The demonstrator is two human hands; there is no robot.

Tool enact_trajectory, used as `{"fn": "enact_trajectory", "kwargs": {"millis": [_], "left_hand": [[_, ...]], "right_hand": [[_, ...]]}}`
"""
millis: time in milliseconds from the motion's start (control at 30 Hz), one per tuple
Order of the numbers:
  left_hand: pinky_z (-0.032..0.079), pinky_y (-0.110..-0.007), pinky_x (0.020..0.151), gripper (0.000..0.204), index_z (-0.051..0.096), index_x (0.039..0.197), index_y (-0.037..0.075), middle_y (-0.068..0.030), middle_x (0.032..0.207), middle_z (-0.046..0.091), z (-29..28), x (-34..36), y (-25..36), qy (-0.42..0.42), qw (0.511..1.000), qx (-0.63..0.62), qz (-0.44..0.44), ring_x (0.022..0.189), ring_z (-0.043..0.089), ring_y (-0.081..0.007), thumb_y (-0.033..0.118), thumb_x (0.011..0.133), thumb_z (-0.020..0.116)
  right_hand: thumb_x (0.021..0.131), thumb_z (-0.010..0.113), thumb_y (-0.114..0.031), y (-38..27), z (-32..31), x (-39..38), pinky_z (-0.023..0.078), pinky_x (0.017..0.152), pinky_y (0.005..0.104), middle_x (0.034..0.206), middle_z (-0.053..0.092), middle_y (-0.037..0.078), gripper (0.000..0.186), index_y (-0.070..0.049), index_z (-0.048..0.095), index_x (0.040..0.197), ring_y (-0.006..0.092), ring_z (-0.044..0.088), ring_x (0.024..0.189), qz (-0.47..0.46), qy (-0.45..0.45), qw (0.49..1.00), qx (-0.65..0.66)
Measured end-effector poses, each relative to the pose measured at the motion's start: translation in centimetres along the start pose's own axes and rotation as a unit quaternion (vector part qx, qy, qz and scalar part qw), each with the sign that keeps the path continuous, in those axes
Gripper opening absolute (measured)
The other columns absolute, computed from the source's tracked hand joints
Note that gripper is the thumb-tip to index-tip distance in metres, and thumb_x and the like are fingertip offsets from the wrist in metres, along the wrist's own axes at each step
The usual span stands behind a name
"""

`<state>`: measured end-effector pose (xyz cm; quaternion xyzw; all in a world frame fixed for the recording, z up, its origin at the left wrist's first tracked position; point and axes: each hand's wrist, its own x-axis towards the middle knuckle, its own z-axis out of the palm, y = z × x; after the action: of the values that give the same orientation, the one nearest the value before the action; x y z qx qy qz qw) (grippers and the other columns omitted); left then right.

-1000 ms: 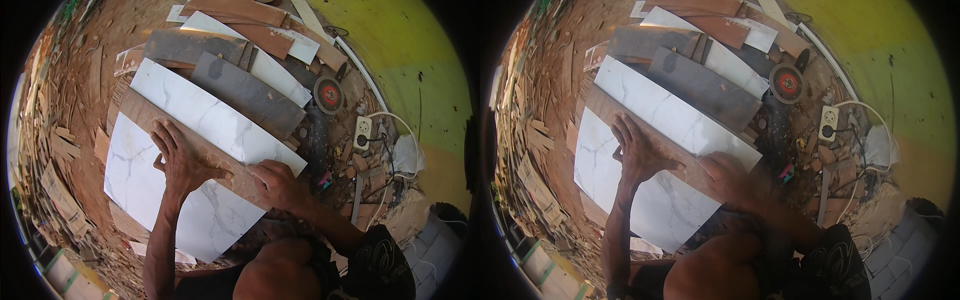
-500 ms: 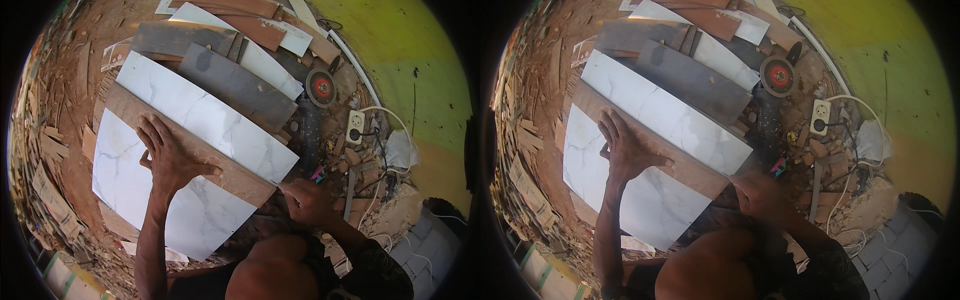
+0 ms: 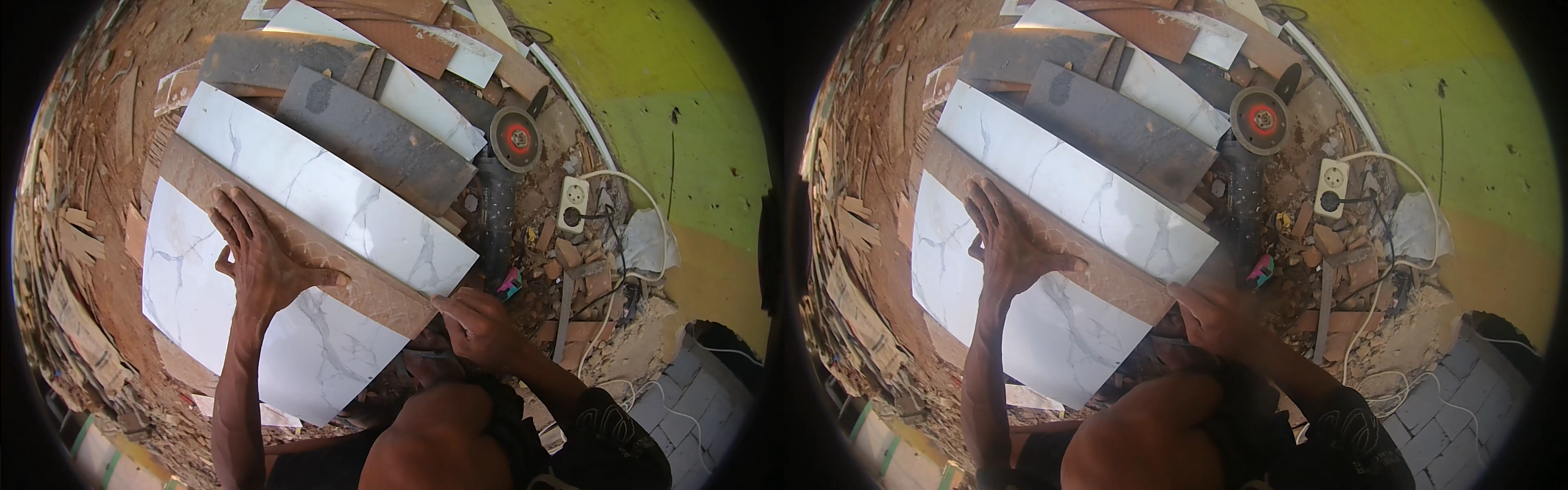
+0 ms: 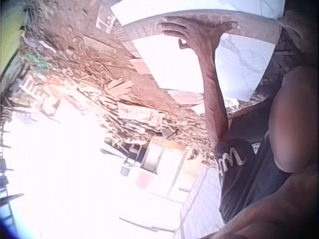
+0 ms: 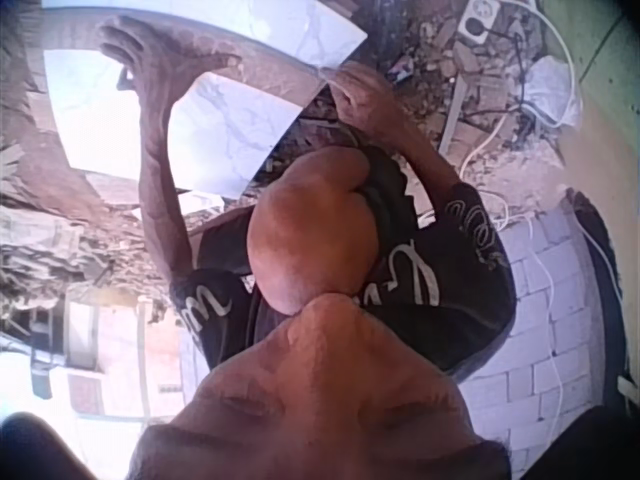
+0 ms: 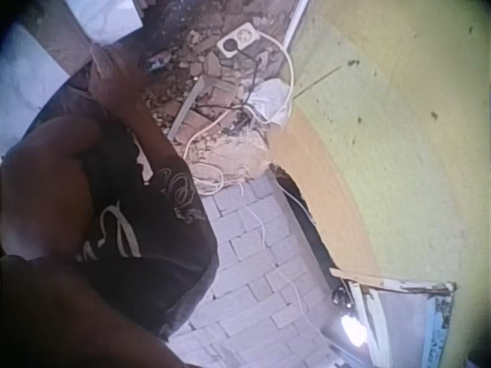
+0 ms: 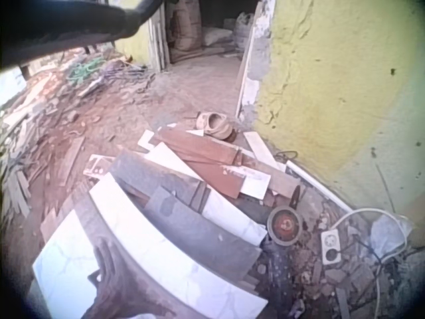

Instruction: The person measures and marks a white marble-patterned tile using a wooden straightedge and pencil, then uses an angle grinder to cut along the marked line. The person handles the tile and tools by hand while seated on the ground.

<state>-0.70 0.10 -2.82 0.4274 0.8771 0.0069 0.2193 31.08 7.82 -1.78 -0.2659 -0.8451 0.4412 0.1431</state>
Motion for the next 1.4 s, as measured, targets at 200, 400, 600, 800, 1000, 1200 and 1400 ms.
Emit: {"fn": "enact_trajectory", "kwargs": {"millis": [200, 400, 600, 800, 1000, 1200, 1400], "left_hand": [[0.013, -0.067, 0.120, 0.185, 0.000, 0.153, -0.016, -0.0448, 0.158, -0.009, -0.2, 0.0, 0.2, 0.002, 1.000, -0.009, -0.001, 0.149, -0.012, -0.0575, 0.067, 0.020, 0.097], [0.020, -0.082, 0.106, 0.187, -0.006, 0.156, -0.010, -0.0405, 0.161, -0.007, 0.6, 0.1, -0.7, 0.036, 0.999, -0.015, 0.029, 0.152, -0.009, -0.0527, 0.076, 0.022, 0.092], [0.013, -0.066, 0.121, 0.184, 0.000, 0.153, -0.017, -0.0449, 0.158, -0.009, -0.7, -0.1, 0.6, -0.007, 1.000, -0.012, -0.014, 0.149, -0.012, -0.0569, 0.064, 0.020, 0.098], [0.013, -0.065, 0.121, 0.184, 0.001, 0.153, -0.018, -0.0451, 0.158, -0.008, -0.4, 0.0, 0.7, -0.008, 1.000, -0.004, -0.012, 0.149, -0.010, -0.0567, 0.064, 0.020, 0.098], [0.013, -0.069, 0.119, 0.185, 0.000, 0.155, -0.014, -0.0430, 0.159, -0.009, -0.4, 0.0, 0.2, -0.008, 1.000, -0.011, -0.020, 0.150, -0.010, -0.0566, 0.065, 0.018, 0.097], [0.012, -0.072, 0.117, 0.188, -0.003, 0.155, -0.013, -0.0413, 0.160, -0.011, -0.4, 0.0, 0.4, -0.016, 1.000, -0.004, -0.023, 0.150, -0.012, -0.0553, 0.069, 0.017, 0.096], [0.018, -0.072, 0.116, 0.188, -0.008, 0.154, -0.012, -0.0437, 0.158, -0.008, 0.3, 0.1, -0.6, 0.012, 1.000, 0.002, 0.012, 0.148, -0.010, -0.0587, 0.075, 0.022, 0.093]], "right_hand": [[0.081, 0.063, 0.012, 0.5, -0.7, -1.9, 0.049, 0.060, 0.0390, 0.081, 0.065, 0.016, 0.027, 0.006, 0.067, 0.108, 0.0299, 0.062, 0.069, 0.006, -0.014, 1.000, -0.015], [0.081, 0.061, 0.012, 0.0, 0.2, -0.5, 0.050, 0.060, 0.0373, 0.081, 0.066, 0.016, 0.027, 0.007, 0.067, 0.107, 0.0293, 0.064, 0.068, 0.007, -0.013, 1.000, -0.019], [0.081, 0.062, 0.010, -0.2, -3.7, -2.6, 0.053, 0.063, 0.0381, 0.083, 0.068, 0.016, 0.028, 0.007, 0.067, 0.108, 0.0295, 0.066, 0.070, 0.038, -0.060, 0.997, -0.041], [0.081, 0.061, 0.010, 0.2, -1.6, -2.9, 0.053, 0.063, 0.0387, 0.083, 0.068, 0.015, 0.028, 0.007, 0.067, 0.108, 0.0288, 0.066, 0.069, -0.001, -0.011, 0.999, -0.036], [0.082, 0.062, 0.010, 0.5, -1.0, -3.0, 0.052, 0.062, 0.0390, 0.082, 0.066, 0.015, 0.027, 0.007, 0.067, 0.108, 0.0299, 0.066, 0.069, -0.001, -0.009, 1.000, -0.027], [0.080, 0.063, 0.010, -0.3, 0.7, 0.4, 0.052, 0.064, 0.0413, 0.081, 0.066, 0.017, 0.029, 0.009, 0.066, 0.109, 0.0328, 0.064, 0.071, -0.029, 0.004, 0.998, -0.055], [0.079, 0.063, 0.010, -0.8, 3.7, 6.5, 0.054, 0.068, 0.0429, 0.085, 0.067, 0.020, 0.031, 0.009, 0.066, 0.109, 0.0351, 0.066, 0.075, -0.046, -0.007, 0.999, -0.009]]}}
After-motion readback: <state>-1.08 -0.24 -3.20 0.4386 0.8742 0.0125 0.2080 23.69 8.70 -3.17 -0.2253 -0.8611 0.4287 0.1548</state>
